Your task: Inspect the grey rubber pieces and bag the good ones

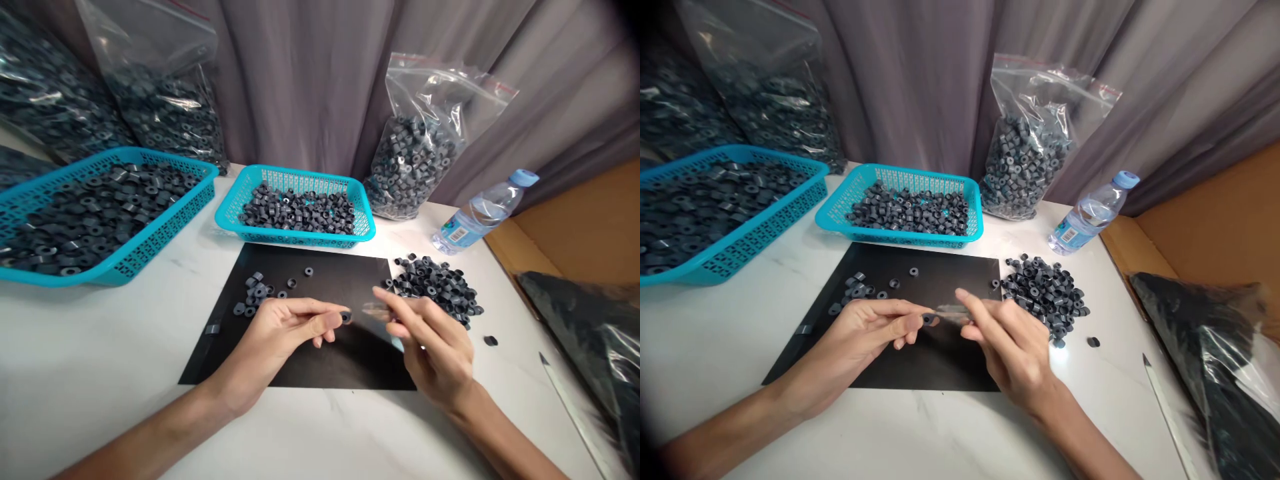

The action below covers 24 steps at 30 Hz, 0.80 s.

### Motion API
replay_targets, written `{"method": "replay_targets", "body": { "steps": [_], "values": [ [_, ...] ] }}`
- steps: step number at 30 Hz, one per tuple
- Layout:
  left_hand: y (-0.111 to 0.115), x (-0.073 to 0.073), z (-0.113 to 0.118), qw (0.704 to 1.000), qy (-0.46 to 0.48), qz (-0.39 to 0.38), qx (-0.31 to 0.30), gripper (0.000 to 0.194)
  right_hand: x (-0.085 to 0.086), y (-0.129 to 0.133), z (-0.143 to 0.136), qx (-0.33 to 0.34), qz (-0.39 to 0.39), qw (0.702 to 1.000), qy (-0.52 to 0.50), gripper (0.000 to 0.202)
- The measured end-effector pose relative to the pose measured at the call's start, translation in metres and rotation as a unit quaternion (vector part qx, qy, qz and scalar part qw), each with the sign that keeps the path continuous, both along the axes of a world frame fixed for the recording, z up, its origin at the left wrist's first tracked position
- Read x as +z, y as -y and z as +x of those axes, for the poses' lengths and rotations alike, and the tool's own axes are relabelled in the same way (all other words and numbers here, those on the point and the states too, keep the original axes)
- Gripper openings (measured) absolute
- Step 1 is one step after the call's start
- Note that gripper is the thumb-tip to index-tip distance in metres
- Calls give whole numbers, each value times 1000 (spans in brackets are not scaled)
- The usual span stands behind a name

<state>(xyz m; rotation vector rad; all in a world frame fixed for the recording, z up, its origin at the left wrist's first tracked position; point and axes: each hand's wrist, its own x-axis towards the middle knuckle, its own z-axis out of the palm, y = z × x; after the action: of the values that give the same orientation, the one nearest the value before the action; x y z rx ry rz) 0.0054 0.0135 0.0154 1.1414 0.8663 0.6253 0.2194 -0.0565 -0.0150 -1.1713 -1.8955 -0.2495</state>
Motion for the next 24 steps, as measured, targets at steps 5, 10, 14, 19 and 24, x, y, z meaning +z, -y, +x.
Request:
{"method": "replay_targets", "body": {
  "steps": [5, 10, 14, 19, 24],
  "values": [
    [-1, -5, 0, 1000, -18, -2, 1, 19, 3, 0, -11, -18, -121, 974, -190, 26],
    [1, -10, 0, 1000, -19, 0, -23, 18, 8, 2, -33, 83, -250, 914, -309, 22],
    [1, -9, 2, 999, -28, 19, -36, 18, 7, 2, -43, 86, -250, 897, -354, 13],
    [-2, -9, 5, 997, -50, 48, -21, 20, 9, 3, -45, 59, -269, 873, -403, 17],
    [-3, -15, 4, 998, -47, 28, -8, 23, 17, -2, -22, 11, -293, 849, -440, 22]
  ]
}}
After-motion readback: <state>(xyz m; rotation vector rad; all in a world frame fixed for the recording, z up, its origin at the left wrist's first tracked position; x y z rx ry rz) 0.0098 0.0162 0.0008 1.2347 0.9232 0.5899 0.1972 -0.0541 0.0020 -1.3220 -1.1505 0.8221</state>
